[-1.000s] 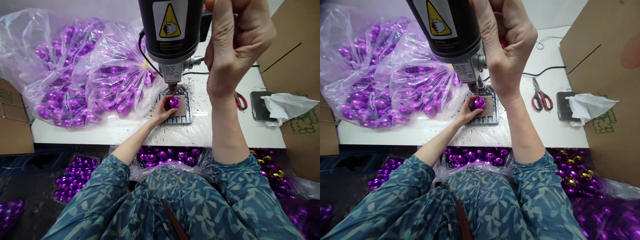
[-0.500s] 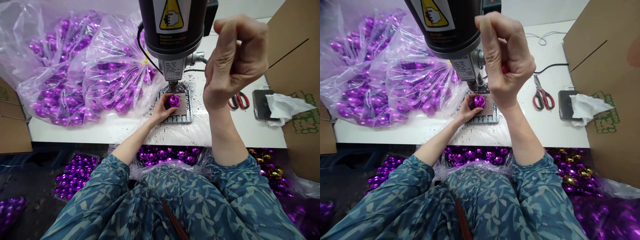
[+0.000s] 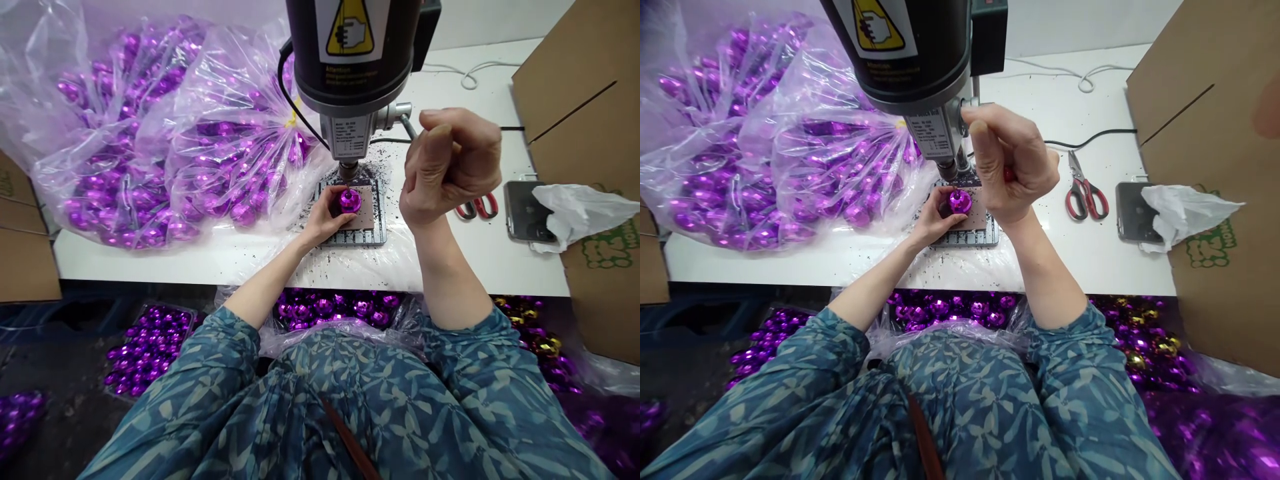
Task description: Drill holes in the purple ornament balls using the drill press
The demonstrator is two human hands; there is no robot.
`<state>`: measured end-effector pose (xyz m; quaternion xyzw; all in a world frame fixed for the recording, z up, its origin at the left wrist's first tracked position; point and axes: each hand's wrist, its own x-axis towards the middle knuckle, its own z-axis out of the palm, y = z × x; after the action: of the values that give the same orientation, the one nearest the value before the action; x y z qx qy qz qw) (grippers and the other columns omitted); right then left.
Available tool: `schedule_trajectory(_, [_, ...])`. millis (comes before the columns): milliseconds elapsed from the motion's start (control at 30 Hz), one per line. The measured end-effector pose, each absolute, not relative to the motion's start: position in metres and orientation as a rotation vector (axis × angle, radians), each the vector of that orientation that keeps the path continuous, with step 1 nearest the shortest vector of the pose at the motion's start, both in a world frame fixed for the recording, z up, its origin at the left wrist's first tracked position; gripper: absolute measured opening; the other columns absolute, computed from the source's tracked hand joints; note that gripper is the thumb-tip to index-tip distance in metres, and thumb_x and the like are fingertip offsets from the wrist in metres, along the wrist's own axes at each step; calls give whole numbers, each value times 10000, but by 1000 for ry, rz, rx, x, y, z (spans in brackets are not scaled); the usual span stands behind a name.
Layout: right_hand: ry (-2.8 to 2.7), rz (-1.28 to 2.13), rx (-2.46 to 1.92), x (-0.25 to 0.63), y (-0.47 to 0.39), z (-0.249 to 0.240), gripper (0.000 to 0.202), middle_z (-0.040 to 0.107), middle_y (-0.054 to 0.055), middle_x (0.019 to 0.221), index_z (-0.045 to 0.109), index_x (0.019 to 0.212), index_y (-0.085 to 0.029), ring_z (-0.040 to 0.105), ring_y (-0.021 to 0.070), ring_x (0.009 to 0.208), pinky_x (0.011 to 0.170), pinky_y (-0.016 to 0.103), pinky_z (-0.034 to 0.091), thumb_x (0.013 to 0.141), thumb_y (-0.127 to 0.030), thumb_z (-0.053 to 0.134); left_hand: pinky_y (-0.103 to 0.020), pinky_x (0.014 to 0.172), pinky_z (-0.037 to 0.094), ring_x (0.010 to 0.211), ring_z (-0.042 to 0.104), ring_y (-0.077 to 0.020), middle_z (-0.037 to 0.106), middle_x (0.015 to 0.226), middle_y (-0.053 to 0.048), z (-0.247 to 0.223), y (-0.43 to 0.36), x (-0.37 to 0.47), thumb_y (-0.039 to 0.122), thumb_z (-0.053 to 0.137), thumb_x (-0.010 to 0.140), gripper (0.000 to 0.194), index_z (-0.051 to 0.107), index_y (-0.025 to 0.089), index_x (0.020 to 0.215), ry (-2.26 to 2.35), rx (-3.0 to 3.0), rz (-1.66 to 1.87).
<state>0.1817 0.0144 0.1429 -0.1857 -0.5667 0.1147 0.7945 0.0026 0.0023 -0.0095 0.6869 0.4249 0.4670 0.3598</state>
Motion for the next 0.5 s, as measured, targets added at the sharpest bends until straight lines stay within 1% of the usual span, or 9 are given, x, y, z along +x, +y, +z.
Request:
schedule_trajectory(167, [-1219, 150, -334, 184, 22, 124, 274, 604, -67, 668, 744, 1018, -312, 384, 8, 430, 495, 217, 427, 997, -531, 581, -547, 1142, 582, 1281, 706, -305, 681, 1348, -108, -10, 1, 4, 525, 868, 863, 677, 501, 276, 1376, 1090, 1768, 1207])
schedule_trajectory(233, [-1185, 127, -307, 180, 23, 128, 268, 592, -70, 635, 742, 989, -324, 330, 17, 398, 443, 234, 365, 987, -547, 594, -535, 1143, 584, 1276, 708, -298, 683, 1341, -106, -9, 1, 5, 519, 877, 857, 677, 506, 277, 1369, 1087, 1760, 1214])
schedule_trajectory(267, [-1164, 122, -292, 177, 22, 135, 272, 604, -76, 647, 736, 981, -319, 304, 6, 390, 428, 228, 329, 991, -547, 589, -530, 1138, 589, 1267, 712, -295, 686, 1334, -104, -9, 1, 5, 522, 882, 851, 681, 509, 277, 1364, 1087, 1752, 1219])
schedule_trajectory(333, [-1124, 131, -263, 171, 19, 159, 272, 671, -95, 764, 720, 994, -283, 289, -44, 399, 430, 182, 274, 1012, -510, 570, -529, 1125, 600, 1250, 719, -293, 692, 1321, -104, -9, 2, 6, 538, 894, 837, 699, 511, 274, 1359, 1095, 1742, 1228])
schedule_trajectory(367, [-1113, 169, -269, 168, 18, 174, 239, 703, -102, 859, 709, 984, -249, 326, -74, 427, 453, 149, 263, 1008, -454, 589, -531, 1118, 604, 1245, 720, -295, 694, 1315, -105, -10, 3, 6, 551, 900, 829, 709, 513, 272, 1354, 1111, 1741, 1234])
schedule_trajectory(400, [-1116, 218, -282, 167, 16, 190, 210, 700, -105, 891, 700, 988, -215, 356, -95, 451, 479, 119, 263, 996, -399, 599, -533, 1112, 606, 1243, 719, -298, 695, 1309, -107, -10, 3, 5, 564, 904, 824, 715, 514, 269, 1345, 1139, 1741, 1246])
schedule_trajectory(433, [-1109, 276, -324, 167, 16, 205, 182, 631, -103, 807, 659, 890, -163, 371, -105, 464, 500, 100, 251, 976, -308, 590, -533, 1109, 606, 1243, 715, -301, 695, 1302, -107, -10, 3, 4, 578, 907, 820, 716, 517, 266, 1332, 1183, 1741, 1264])
schedule_trajectory(467, [-1124, 435, -419, 168, 17, 217, 186, 503, -106, 681, 571, 781, -147, 357, -105, 462, 510, 85, 220, 946, -232, 561, -530, 1107, 603, 1244, 710, -302, 694, 1291, -104, -10, 0, 3, 593, 908, 817, 716, 519, 263, 1319, 1242, 1743, 1292])
schedule_trajectory(500, [-1145, 524, -496, 170, 19, 227, 271, 344, -91, 579, 467, 676, -146, 307, -103, 437, 508, 73, 173, 942, -192, 487, -525, 1108, 597, 1250, 701, -303, 691, 1279, -101, -9, -5, 1, 608, 905, 818, 714, 520, 261, 1309, 1312, 1745, 1327])
